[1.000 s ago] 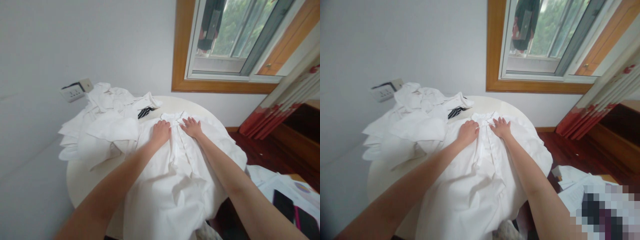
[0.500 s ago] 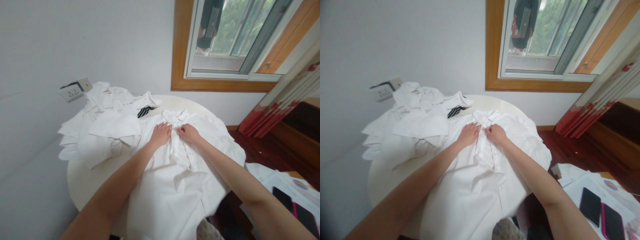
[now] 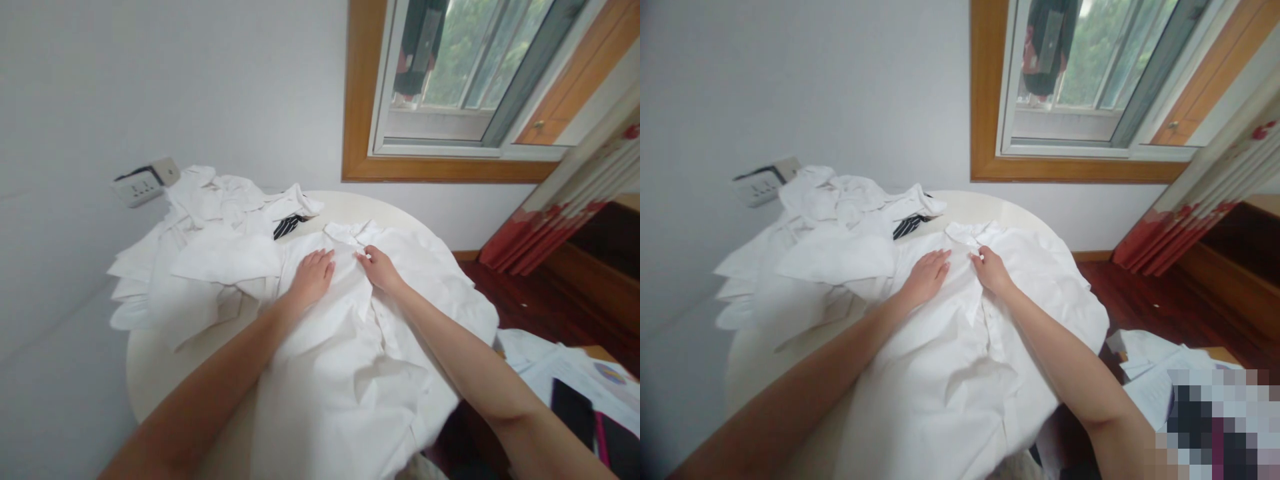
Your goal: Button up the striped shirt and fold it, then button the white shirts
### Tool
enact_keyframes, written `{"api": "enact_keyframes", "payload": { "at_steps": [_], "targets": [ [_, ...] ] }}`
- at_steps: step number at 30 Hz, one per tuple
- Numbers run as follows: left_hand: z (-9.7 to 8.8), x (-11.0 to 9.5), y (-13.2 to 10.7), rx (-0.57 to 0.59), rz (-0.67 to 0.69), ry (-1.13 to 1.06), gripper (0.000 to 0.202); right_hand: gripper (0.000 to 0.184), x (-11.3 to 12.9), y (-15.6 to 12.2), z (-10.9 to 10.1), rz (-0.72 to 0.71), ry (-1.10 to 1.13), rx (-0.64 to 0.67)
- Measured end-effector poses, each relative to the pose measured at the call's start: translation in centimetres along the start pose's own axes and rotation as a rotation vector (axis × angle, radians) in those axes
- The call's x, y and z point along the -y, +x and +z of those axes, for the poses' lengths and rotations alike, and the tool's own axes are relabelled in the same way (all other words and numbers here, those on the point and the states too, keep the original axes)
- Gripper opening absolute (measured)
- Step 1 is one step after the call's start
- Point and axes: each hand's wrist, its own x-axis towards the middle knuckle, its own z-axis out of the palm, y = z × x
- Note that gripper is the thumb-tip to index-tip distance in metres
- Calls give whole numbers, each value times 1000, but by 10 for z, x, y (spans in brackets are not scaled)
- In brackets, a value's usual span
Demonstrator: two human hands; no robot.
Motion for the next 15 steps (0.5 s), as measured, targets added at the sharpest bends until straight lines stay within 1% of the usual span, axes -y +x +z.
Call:
{"api": "enact_keyframes", "payload": {
  "at_steps": [2,3,4,5,6,9,10,11,13,15],
  "targets": [
    [-1,4,-5,12,-2,23,48,20,-2,-1,-7,-16,-135,110],
    [-1,5,-8,16,0,31,48,21,-2,-2,-10,-23,-166,157],
    [-1,6,-9,19,1,36,48,24,-3,-4,-15,-21,-150,205],
    [-1,7,-10,21,-2,38,48,29,-4,-6,-19,-9,-79,268],
    [-1,7,-10,23,-6,38,47,34,-5,-8,-24,9,39,359],
    [-1,6,-9,36,-16,34,47,40,-10,-13,-38,54,485,740],
    [-2,6,-9,38,-17,33,48,41,-11,-15,-41,63,596,851],
    [-2,5,-9,39,-17,32,48,41,-13,-16,-43,70,670,942],
    [-3,4,-10,36,-19,33,48,42,-14,-19,-44,89,738,1069],
    [-5,4,-11,29,-20,35,47,40,-13,-21,-42,106,744,1131]
  ]
}}
